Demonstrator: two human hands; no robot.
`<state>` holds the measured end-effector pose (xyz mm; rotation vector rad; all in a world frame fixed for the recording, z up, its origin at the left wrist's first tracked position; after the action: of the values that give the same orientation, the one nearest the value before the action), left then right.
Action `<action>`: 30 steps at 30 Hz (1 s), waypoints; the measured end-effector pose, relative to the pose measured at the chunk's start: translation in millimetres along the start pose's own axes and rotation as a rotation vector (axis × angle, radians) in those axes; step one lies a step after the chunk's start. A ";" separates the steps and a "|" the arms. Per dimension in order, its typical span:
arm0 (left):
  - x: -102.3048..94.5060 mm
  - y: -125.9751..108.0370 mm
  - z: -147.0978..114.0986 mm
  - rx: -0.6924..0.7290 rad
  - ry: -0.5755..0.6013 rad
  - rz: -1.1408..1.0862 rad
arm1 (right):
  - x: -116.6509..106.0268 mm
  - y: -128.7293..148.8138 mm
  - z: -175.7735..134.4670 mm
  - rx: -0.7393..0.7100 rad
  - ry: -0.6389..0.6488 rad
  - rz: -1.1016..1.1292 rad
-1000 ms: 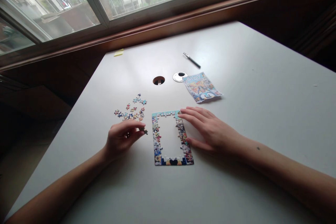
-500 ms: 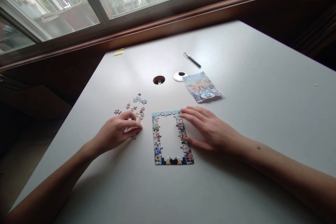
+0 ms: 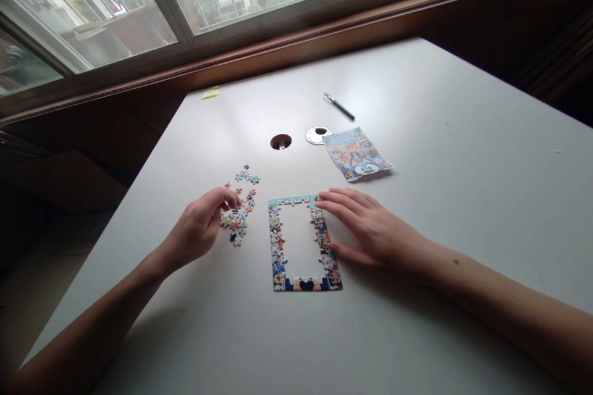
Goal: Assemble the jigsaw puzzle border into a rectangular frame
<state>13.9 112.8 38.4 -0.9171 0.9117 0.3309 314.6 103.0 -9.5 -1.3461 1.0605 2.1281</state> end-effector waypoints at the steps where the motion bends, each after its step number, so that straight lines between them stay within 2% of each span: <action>1: -0.2 -0.2 0.4 0.027 -0.022 -0.005 | 0.1 0.2 -0.1 -0.004 -0.001 -0.003; 5: -4.3 -1.0 2.2 0.084 -0.125 0.056 | 0.7 0.6 0.1 -0.023 -0.004 -0.021; 8: -5.6 -1.3 2.9 0.079 -0.117 0.040 | 0.6 0.3 0.2 -0.021 -0.005 -0.026; 11: -5.6 -3.3 1.9 0.077 -0.041 0.001 | 0.7 0.4 -0.1 -0.021 -0.001 -0.032; 16: -2.2 -7.9 -4.2 0.036 0.236 -0.027 | 0.2 1.3 0.0 -0.032 -0.007 -0.033; 22: -3.3 -10.3 -6.6 -0.006 0.396 0.044 | 0.2 1.0 0.0 -0.025 -0.004 -0.027; 25: -1.8 -7.7 -6.4 -0.024 0.432 0.032 | 0.9 0.9 0.0 -0.023 -0.003 -0.029; 30: -4.8 -3.2 -5.8 -0.034 0.409 0.076 | 1.3 1.7 0.2 -0.034 -0.004 -0.042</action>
<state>9.8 106.9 42.3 -1.0017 1.3223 0.2270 312.8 102.0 -10.0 -1.3672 0.9895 2.1268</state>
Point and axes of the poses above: each hand's wrist, its own z-axis towards the middle knuckle, its own x-axis out of the palm, y = z × x, the point moved 5 cm from there along z, towards the middle knuckle, and after that the axes turned 10 degrees about x, right-handed, at the moved point
